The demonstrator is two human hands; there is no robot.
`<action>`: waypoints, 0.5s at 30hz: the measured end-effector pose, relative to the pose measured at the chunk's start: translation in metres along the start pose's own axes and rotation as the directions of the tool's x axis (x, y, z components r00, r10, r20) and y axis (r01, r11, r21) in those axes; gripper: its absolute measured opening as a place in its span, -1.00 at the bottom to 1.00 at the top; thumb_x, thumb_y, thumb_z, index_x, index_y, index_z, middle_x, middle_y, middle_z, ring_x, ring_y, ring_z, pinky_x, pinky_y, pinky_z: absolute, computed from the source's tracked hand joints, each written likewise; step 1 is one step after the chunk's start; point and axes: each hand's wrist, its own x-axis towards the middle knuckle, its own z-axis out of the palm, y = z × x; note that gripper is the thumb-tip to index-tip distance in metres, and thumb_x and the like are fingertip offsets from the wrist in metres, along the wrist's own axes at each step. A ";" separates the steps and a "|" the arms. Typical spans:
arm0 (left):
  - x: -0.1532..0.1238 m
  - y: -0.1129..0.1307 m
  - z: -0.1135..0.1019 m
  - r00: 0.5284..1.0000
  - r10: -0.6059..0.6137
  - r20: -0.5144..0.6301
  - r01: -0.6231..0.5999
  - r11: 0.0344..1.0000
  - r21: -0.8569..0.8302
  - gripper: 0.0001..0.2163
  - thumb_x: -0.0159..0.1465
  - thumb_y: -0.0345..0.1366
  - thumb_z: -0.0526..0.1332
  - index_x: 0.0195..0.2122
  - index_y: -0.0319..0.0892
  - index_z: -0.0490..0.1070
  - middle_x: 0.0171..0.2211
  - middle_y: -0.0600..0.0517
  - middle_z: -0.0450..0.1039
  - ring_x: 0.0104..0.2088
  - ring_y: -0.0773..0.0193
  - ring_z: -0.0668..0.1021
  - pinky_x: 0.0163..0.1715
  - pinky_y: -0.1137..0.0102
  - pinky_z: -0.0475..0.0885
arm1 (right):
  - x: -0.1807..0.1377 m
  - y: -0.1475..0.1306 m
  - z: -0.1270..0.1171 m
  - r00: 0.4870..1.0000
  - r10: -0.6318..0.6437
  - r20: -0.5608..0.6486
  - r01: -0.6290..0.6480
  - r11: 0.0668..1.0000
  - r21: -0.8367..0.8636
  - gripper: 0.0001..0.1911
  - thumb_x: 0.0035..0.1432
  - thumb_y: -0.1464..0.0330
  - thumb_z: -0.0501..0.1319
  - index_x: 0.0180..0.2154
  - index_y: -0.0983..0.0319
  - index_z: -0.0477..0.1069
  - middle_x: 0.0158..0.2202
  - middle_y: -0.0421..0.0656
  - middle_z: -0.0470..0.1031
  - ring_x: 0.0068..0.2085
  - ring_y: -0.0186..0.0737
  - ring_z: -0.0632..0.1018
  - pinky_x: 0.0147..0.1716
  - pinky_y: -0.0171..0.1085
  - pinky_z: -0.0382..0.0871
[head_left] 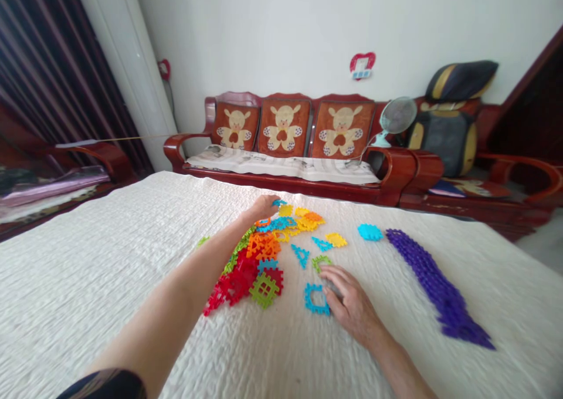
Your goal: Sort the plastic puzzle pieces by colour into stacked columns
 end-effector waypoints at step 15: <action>-0.009 0.017 0.010 0.958 -0.010 0.286 0.014 1.000 -0.013 -0.32 0.03 -0.03 0.37 0.17 -0.14 0.32 0.15 -0.12 0.39 0.11 0.02 0.45 0.09 0.30 0.35 | 0.001 -0.002 0.000 1.000 0.013 -0.018 -0.013 1.000 0.018 -0.74 0.18 0.34 0.12 -0.12 0.23 0.47 -0.02 0.00 0.52 0.04 -0.07 0.49 0.07 -0.04 0.38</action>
